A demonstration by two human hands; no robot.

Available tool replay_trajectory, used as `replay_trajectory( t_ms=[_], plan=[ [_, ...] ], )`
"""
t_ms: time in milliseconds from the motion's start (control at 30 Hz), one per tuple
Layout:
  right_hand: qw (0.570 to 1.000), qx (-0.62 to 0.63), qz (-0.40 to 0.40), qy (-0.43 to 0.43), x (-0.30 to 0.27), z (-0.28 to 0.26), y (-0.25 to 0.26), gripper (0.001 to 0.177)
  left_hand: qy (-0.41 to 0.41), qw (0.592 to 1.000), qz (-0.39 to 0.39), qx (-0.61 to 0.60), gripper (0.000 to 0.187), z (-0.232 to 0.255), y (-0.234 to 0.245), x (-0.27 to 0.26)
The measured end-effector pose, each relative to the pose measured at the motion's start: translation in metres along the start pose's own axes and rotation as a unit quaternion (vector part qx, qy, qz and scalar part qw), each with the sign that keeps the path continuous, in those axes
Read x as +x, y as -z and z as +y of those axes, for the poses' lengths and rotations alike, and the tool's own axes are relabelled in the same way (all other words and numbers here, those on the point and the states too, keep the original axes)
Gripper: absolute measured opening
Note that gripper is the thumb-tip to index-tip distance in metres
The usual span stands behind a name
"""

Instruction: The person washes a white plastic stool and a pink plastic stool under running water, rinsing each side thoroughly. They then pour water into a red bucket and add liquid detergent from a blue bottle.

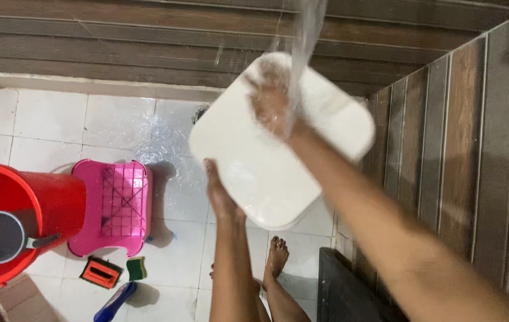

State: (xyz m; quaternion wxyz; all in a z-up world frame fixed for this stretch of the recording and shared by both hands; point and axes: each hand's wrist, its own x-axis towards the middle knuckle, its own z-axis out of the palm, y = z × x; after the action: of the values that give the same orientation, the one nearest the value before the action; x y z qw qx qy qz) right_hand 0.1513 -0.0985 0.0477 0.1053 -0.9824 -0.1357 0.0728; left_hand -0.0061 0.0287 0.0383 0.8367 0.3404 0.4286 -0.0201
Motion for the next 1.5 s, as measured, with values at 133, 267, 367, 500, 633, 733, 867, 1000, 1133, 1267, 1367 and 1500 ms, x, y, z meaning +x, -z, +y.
replay_trajectory(
  t_ms=[133, 267, 367, 500, 633, 733, 867, 1000, 1133, 1267, 1367, 1500],
  plan=[
    [0.984, 0.057, -0.005, -0.171, -0.033, 0.033, 0.047, 0.064, -0.049, 0.995, 0.065, -0.054, 0.078, 0.019, 0.02, 0.001],
    [0.859, 0.445, -0.047, -0.248, -0.084, -0.015, 0.002, 0.09, -0.092, 0.98, 0.045, -0.168, 0.076, 0.013, 0.022, 0.025],
    [0.821, 0.51, -0.024, -0.257, -0.095, -0.029, -0.018, 0.093, -0.081, 0.977, 0.041, -0.195, 0.074, -0.003, 0.026, 0.037],
    [0.741, 0.56, -0.015, -0.371, -0.085, -0.017, -0.011, 0.083, -0.072, 0.987, 0.036, -0.137, 0.072, -0.03, 0.03, 0.046],
    [0.821, 0.484, -0.021, -0.303, -0.071, -0.005, -0.007, 0.074, 0.127, 0.974, 0.186, -0.007, 0.081, -0.071, 0.024, 0.048],
    [0.889, 0.324, -0.083, -0.312, -0.063, 0.004, -0.016, 0.076, 0.17, 0.953, 0.191, 0.163, 0.088, -0.099, 0.014, 0.052],
    [0.947, 0.226, -0.108, -0.199, -0.066, 0.007, -0.027, 0.064, 0.052, 0.957, -0.043, 0.281, 0.081, -0.11, 0.001, 0.036],
    [0.972, 0.118, -0.148, -0.139, -0.084, -0.008, -0.022, 0.049, -0.033, 0.98, -0.14, 0.137, 0.083, -0.077, -0.037, 0.041],
    [0.97, 0.111, -0.199, -0.087, -0.096, -0.018, 0.001, 0.037, 0.091, 0.972, -0.052, 0.212, 0.094, -0.042, -0.043, 0.053],
    [0.976, 0.108, -0.185, 0.043, -0.106, -0.019, 0.014, 0.031, 0.078, 0.989, -0.036, 0.123, 0.072, -0.039, -0.015, 0.06],
    [0.994, -0.043, -0.039, 0.093, -0.108, -0.016, 0.016, 0.032, 0.154, 0.985, -0.002, 0.075, 0.053, -0.041, 0.01, 0.067],
    [0.987, 0.108, -0.089, -0.074, -0.106, -0.015, 0.013, 0.081, 0.212, 0.976, -0.002, 0.05, 0.043, -0.054, 0.031, 0.07]
  ],
)
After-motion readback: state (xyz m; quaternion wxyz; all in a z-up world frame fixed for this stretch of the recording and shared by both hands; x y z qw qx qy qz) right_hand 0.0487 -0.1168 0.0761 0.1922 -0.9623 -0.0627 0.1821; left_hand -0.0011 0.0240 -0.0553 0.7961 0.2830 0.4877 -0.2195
